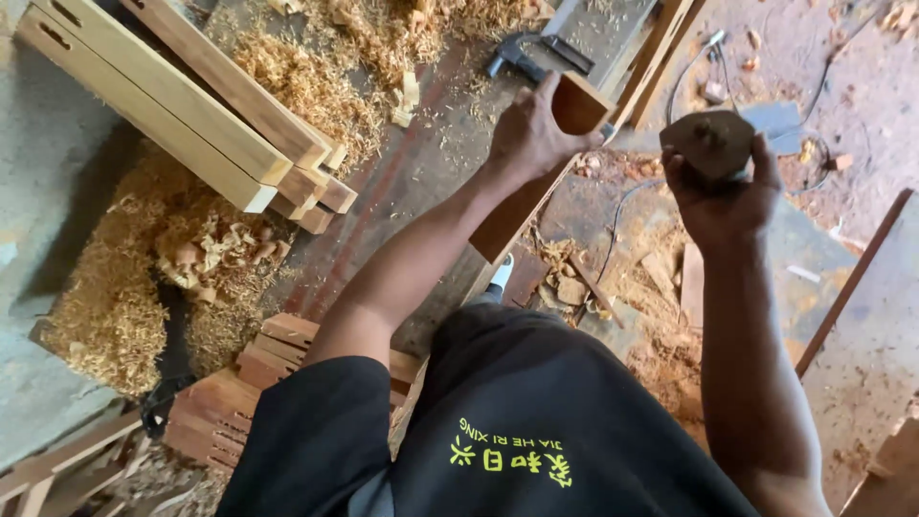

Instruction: Mark wooden blocks using a marking gauge to scribe lines for future cuts or joints.

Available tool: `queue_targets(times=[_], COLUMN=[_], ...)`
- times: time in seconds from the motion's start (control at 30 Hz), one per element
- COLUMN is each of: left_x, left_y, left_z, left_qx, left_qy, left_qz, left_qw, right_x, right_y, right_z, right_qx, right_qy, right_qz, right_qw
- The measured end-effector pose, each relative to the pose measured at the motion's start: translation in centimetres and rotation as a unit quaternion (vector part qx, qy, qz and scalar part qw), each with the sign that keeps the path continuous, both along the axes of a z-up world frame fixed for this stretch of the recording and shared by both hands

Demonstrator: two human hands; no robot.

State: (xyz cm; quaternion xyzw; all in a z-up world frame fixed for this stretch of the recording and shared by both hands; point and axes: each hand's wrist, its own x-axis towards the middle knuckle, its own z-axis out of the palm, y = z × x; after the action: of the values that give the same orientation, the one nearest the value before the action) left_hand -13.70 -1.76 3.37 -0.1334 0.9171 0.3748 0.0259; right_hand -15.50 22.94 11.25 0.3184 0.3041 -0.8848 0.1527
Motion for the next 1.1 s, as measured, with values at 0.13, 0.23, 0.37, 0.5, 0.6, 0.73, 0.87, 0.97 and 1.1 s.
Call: queue_targets(times=[0.13,0.23,0.37,0.5,0.6,0.73,0.87,0.97,1.1], left_x=[-0.4,-0.1,3.6,9.9,13.4,15.0,16.5,18.2,19.2], left_y=[-2.4,-3.6,-4.4,-2.8,-2.1,-1.4,-0.2,0.4,2.8], left_z=[-1.3,-0.9,3.4,3.6,0.6,-0.7,0.1,2.1,-1.3], left_qx=[0.005,0.038,0.181,0.295,0.271,0.313,0.329,0.441,0.775], left_qy=[0.12,-0.009,0.028,0.163,0.147,0.135,0.143,0.089,-0.12], left_qz=[0.059,0.112,0.031,-0.043,-0.014,0.014,0.015,0.057,0.389], left_qw=[0.991,0.993,0.983,0.94,0.951,0.94,0.933,0.891,0.484], right_x=[1.4,2.4,2.6,5.0,6.3,9.9,11.7,12.4,14.1], right_y=[-0.3,-0.2,-1.5,-5.4,-7.3,-8.9,-8.4,-7.7,-6.5], right_z=[-0.5,-1.5,-2.5,-0.1,-2.5,-3.9,-6.8,-7.6,-6.6], right_qx=[0.011,0.008,0.031,0.074,0.098,0.094,0.137,0.156,0.187], right_qy=[0.013,0.044,0.066,0.158,0.215,0.225,0.321,0.333,0.308], right_qz=[0.046,0.099,0.128,0.159,0.179,0.208,0.214,0.22,0.245], right_qw=[0.999,0.994,0.989,0.972,0.955,0.947,0.912,0.904,0.9])
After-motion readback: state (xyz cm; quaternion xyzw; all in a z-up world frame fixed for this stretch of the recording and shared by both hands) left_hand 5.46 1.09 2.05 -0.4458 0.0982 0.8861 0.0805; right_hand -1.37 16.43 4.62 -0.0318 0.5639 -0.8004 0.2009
